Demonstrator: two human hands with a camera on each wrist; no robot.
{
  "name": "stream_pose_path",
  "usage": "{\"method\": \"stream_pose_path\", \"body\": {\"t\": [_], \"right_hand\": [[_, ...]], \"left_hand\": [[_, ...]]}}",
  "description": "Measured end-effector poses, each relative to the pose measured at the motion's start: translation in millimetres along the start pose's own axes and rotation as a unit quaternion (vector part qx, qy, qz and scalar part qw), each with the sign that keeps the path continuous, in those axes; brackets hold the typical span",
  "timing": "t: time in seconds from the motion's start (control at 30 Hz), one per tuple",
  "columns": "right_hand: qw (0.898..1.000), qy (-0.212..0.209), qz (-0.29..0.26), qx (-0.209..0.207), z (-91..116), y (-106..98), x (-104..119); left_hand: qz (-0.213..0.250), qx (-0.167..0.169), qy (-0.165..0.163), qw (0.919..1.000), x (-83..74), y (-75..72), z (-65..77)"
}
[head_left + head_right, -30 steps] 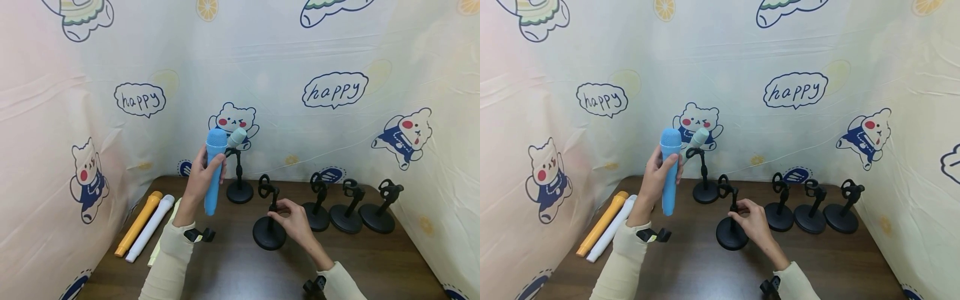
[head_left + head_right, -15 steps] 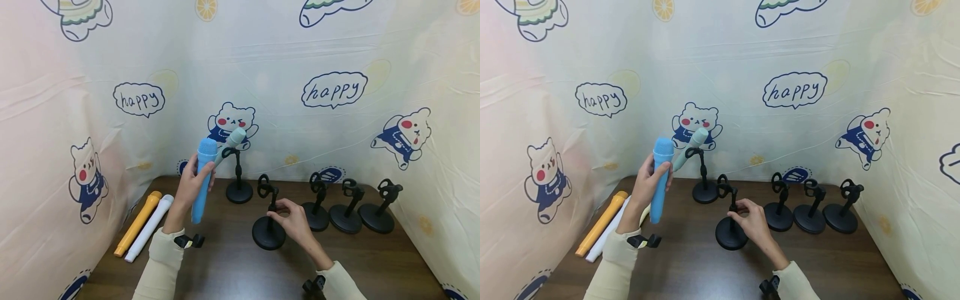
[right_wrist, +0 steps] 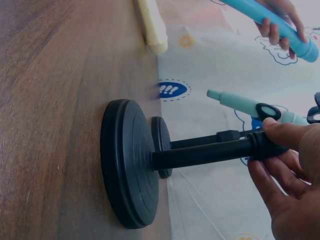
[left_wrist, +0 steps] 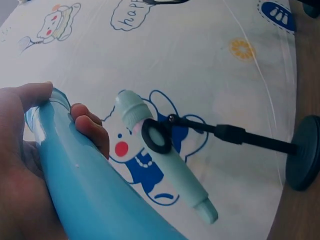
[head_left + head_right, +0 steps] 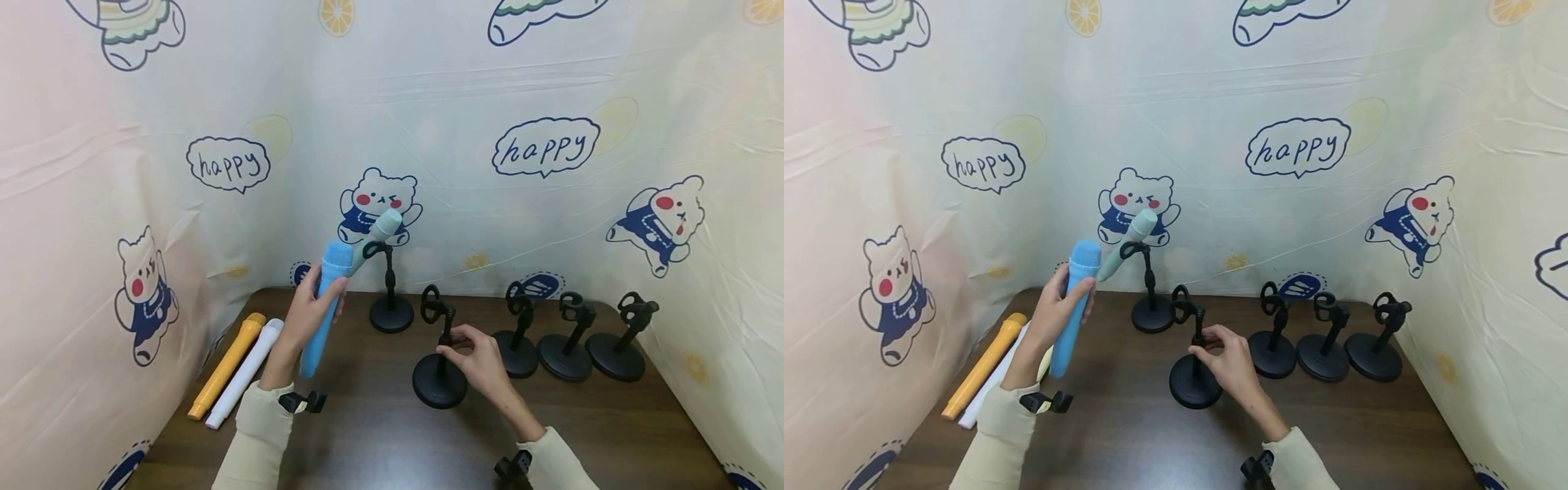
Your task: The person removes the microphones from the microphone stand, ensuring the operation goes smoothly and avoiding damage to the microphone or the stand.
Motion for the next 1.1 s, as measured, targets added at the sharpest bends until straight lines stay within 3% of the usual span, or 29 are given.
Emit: {"method": "stream_pose_path", "body": {"t": [0.6, 1.1], "right_hand": [[1.0, 0.002, -0.006, 0.004, 1, 2, -3], [1.0, 0.009, -0.007, 0.001, -1, 0, -2]], "left_hand": [[-0.021, 0.007, -0.077, 0.9967, 40.4, -11.8, 13.8], [-0.081, 0.006, -0.138, 0.9871, 78.5, -13.9, 20.4]]}}
Point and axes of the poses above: each hand's wrist, its own z-axis away from the middle knuckle, its own y-axis out of the palm, x = y × z, the point moved 4 cm from there along -z, towards the middle knuckle, and after that the axes turned 6 degrees about -z, right-handed, at the moved point
